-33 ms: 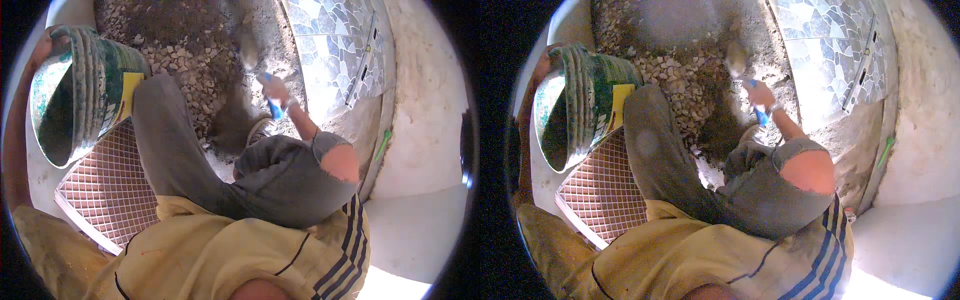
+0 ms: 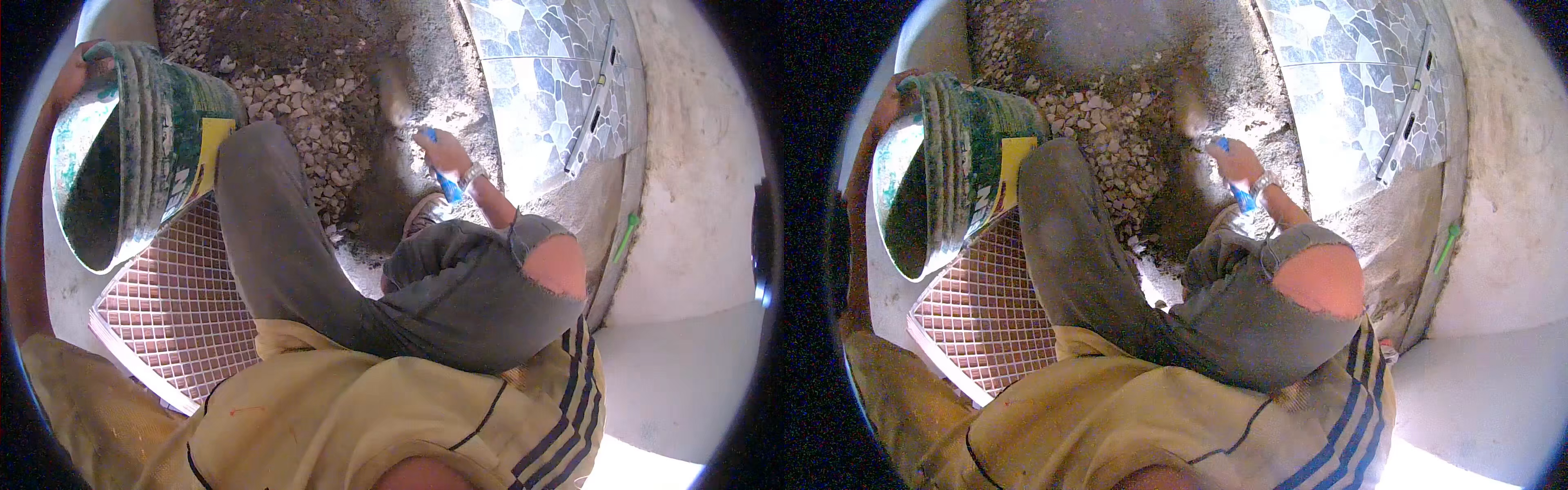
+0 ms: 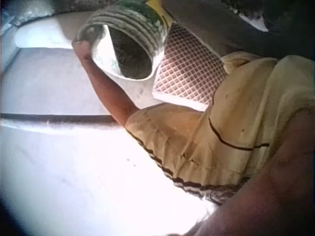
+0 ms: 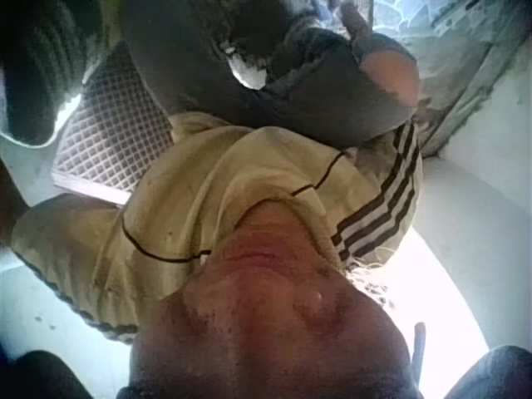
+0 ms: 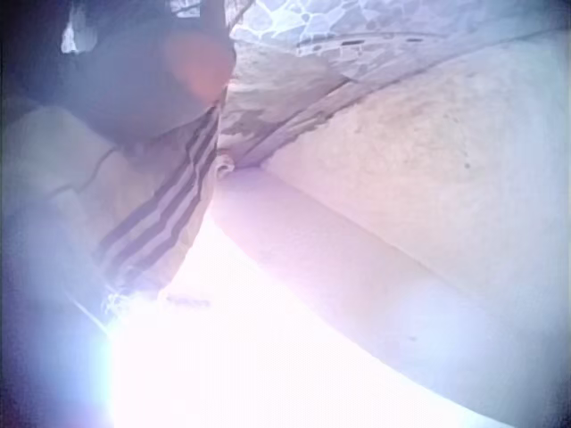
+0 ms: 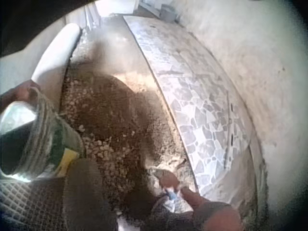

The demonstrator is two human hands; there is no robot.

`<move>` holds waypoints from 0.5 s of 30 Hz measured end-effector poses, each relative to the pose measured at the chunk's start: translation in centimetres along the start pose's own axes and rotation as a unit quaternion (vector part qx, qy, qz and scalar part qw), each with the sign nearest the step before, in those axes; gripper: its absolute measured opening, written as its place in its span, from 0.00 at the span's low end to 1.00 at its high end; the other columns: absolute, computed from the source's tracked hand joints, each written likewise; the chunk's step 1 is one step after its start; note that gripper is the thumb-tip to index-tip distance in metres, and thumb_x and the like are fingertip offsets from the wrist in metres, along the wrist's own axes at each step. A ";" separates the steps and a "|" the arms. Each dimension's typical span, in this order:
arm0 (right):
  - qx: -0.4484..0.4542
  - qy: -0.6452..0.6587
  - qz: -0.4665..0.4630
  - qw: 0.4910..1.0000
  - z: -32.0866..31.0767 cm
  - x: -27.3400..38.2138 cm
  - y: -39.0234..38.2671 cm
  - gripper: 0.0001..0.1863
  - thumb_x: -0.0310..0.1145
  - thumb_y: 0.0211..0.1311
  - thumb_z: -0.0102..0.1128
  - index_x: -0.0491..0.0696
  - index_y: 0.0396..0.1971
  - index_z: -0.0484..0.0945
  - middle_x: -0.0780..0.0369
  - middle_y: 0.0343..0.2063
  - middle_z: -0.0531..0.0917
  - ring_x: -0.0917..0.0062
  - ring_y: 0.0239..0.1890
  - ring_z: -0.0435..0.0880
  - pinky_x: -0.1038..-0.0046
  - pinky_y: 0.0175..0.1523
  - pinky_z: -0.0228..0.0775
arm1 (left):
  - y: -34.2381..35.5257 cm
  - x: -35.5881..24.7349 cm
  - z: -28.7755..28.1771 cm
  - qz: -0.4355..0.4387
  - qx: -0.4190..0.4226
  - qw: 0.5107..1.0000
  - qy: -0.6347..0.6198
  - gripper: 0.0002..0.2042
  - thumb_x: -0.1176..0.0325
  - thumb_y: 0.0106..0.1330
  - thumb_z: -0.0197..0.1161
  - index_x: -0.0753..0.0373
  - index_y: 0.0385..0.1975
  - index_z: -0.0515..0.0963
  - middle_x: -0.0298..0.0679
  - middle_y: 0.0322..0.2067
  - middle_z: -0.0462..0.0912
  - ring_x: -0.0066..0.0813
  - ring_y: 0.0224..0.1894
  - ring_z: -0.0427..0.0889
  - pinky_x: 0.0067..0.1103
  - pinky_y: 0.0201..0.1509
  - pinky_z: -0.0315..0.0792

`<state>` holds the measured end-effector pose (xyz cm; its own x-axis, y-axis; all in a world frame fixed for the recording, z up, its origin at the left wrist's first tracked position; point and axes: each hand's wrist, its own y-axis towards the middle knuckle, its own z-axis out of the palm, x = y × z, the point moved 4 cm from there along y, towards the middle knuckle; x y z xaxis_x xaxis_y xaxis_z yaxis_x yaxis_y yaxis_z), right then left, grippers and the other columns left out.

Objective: Leveling wet concrete on a floor using a hand trowel and a bubble level.

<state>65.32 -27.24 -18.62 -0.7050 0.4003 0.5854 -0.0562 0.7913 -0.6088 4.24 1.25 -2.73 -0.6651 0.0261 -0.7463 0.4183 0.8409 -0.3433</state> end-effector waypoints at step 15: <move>0.025 -0.042 -0.064 0.997 -0.8 2.9 -2.4 0.25 0.53 0.57 0.50 0.45 0.39 0.77 0.47 0.31 0.81 0.58 0.33 0.81 0.62 0.43 0.72 | -2.0 -2.4 2.2 0.005 -0.154 0.987 0.050 0.11 0.65 0.55 0.66 0.65 0.30 0.77 0.33 0.26 0.79 0.21 0.31 0.75 0.20 0.39 0.70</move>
<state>63.98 -27.64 -15.04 -0.7461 0.2565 0.6145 -0.1832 0.8081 -0.5598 6.33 -1.72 -1.52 -0.7256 0.0758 -0.6839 0.2277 0.9644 -0.1347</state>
